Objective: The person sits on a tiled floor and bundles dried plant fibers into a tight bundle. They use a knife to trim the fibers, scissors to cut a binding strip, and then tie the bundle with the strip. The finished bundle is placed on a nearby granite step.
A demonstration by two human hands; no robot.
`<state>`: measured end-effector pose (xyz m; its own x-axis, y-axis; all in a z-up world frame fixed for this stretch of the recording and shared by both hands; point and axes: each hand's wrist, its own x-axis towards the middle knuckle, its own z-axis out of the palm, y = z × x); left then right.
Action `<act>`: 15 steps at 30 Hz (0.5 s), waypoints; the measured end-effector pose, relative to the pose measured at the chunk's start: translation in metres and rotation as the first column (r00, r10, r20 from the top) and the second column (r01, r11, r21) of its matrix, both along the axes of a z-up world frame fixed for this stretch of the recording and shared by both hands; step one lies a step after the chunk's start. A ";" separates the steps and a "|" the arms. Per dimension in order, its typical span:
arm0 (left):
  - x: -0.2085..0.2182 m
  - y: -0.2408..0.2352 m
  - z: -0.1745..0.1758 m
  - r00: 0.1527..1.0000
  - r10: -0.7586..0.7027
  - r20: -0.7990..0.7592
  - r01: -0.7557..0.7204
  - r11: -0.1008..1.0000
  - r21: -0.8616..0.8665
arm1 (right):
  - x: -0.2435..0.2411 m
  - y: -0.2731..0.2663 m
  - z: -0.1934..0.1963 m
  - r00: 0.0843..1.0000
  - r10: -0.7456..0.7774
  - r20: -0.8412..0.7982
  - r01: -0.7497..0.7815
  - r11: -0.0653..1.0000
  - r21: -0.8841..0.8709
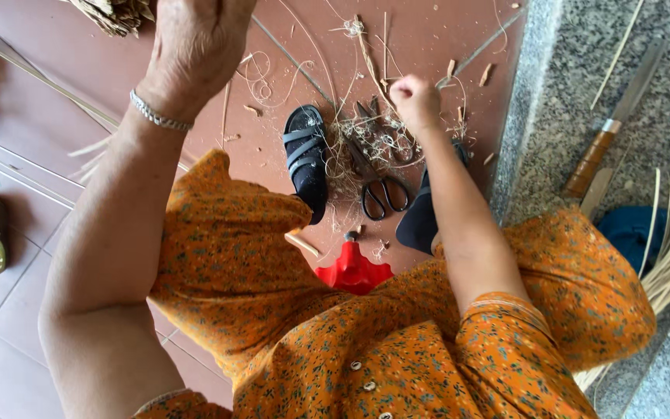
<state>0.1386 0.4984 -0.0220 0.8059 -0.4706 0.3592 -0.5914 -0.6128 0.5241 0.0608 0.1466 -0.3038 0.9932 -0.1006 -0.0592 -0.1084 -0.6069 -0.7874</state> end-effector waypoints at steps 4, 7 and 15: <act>-0.004 -0.009 0.014 0.991 -0.057 -0.123 0.050 0.997 -0.059 | -0.011 0.018 -0.052 0.997 0.016 0.069 0.007 0.949 -0.316; -0.002 -0.014 0.019 0.970 0.008 -0.244 -0.011 1.000 -0.013 | 0.003 0.033 -0.061 1.000 0.005 0.003 -0.003 0.934 -0.357; -0.005 -0.016 0.011 0.893 0.104 -0.438 -0.103 0.994 0.026 | 0.023 0.033 -0.060 0.986 -0.101 -0.135 0.034 0.905 -0.424</act>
